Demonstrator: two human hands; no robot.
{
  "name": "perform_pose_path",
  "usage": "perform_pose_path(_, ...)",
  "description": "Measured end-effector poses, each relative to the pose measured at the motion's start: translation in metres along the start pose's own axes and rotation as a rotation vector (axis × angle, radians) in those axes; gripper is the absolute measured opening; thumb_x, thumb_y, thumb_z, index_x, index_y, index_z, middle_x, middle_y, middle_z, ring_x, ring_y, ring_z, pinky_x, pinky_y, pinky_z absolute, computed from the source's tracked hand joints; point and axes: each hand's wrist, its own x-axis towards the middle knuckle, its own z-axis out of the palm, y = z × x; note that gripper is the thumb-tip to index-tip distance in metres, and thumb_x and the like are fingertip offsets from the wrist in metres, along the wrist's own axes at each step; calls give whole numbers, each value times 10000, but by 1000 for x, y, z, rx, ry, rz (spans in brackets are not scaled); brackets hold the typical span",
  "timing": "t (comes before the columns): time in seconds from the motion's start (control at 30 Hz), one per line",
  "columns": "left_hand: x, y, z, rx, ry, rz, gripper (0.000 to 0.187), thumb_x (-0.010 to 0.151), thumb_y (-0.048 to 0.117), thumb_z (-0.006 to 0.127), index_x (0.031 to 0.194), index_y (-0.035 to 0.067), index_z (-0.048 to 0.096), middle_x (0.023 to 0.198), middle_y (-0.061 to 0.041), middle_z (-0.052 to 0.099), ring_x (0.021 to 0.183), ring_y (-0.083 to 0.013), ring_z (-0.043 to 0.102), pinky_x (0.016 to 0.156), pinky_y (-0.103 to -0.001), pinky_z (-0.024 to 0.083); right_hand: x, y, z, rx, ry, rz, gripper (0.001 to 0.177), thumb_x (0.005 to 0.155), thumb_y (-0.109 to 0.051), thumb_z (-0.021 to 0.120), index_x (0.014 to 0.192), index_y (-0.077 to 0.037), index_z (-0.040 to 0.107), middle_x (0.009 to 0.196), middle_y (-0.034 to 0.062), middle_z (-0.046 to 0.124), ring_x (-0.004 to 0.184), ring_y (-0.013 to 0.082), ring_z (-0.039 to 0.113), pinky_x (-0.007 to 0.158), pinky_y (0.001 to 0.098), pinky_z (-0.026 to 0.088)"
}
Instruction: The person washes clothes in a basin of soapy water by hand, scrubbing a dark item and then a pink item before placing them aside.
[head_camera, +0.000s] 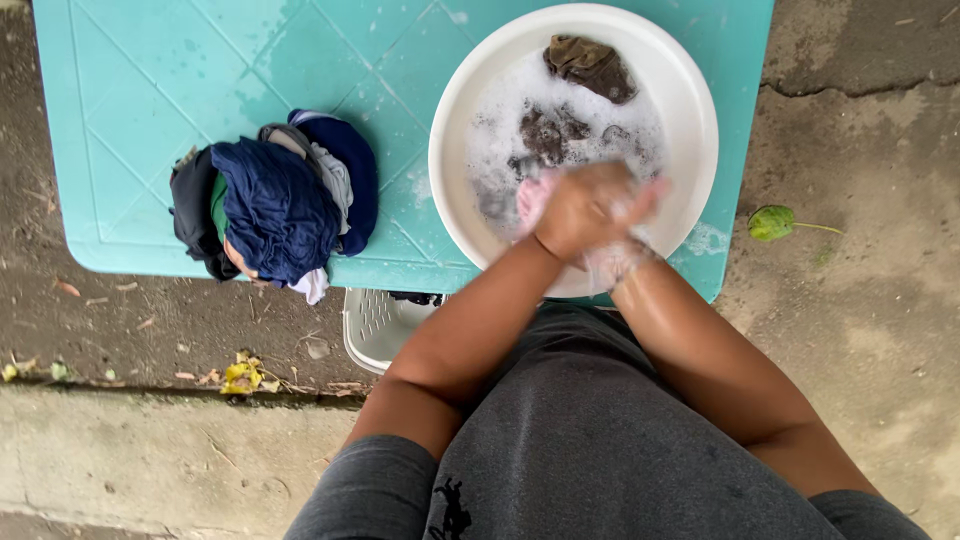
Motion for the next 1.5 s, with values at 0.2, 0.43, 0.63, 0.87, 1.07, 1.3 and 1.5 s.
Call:
perform_pose_path(0.2, -30, -67, 15, 697, -99, 398, 148, 724, 130, 799, 841, 93, 716, 760, -87, 651, 700, -265, 646, 636, -412, 506, 1, -4, 30, -42, 28, 201, 375, 1006, -421, 652, 1115, -62, 649, 1063, 79, 665, 1084, 213, 681, 1069, 450, 602)
perform_pose_path(0.43, 13, -88, -43, -519, 204, -596, 547, 1158, 469, 589, 890, -4, 645, 777, -57, 629, 803, -191, 567, 733, -330, 493, -5, -60, 133, -276, 4, 204, 387, 960, -399, 705, 1140, -57, 681, 1070, 97, 679, 1044, 230, 682, 980, 448, 600)
perform_pose_path(0.63, -3, -48, -65, -200, -668, -522, 708, 833, 428, 862, 1342, 46, 553, 1221, -100, 690, 1134, -229, 649, 1002, -375, 507, 3, -116, 175, -243, 27, 60, 403, 916, -374, 740, 1154, -52, 702, 1103, 113, 700, 1026, 247, 696, 916, 436, 596)
perform_pose_path(0.87, 5, -19, -95, -1031, -234, -664, 438, 885, 286, 763, 1250, 66, 661, 1332, -53, 673, 1124, -275, 709, 971, -491, 516, -16, -136, 111, 7, 120, -18, 444, 950, -511, 671, 796, -99, 613, 899, 164, 730, 895, 321, 742, 942, 537, 635)
perform_pose_path(1.07, -16, -5, -13, -2, 83, 188, 185, 997, 256, 729, 1024, 75, 700, 966, -93, 729, 905, -211, 705, 960, -530, 481, 21, -6, 42, -90, 289, 369, 365, 1098, -464, 667, 1012, -115, 599, 1029, 127, 668, 919, 275, 672, 814, 476, 608)
perform_pose_path(1.3, 4, -89, -25, 284, 201, -235, 324, 1014, 269, 751, 748, 116, 646, 723, -1, 692, 554, -83, 681, 549, -253, 552, 15, 4, 58, -1, 109, 293, 400, 1053, -496, 646, 987, -102, 625, 982, 115, 664, 849, 245, 661, 757, 435, 601)
perform_pose_path(1.5, -10, -70, 6, 68, -93, -61, 155, 936, 180, 703, 825, 85, 650, 847, -76, 676, 731, -158, 667, 578, -264, 609, 17, 0, 72, -11, 84, 304, 437, 1014, -524, 628, 965, -91, 648, 943, 105, 661, 788, 218, 651, 709, 401, 595)
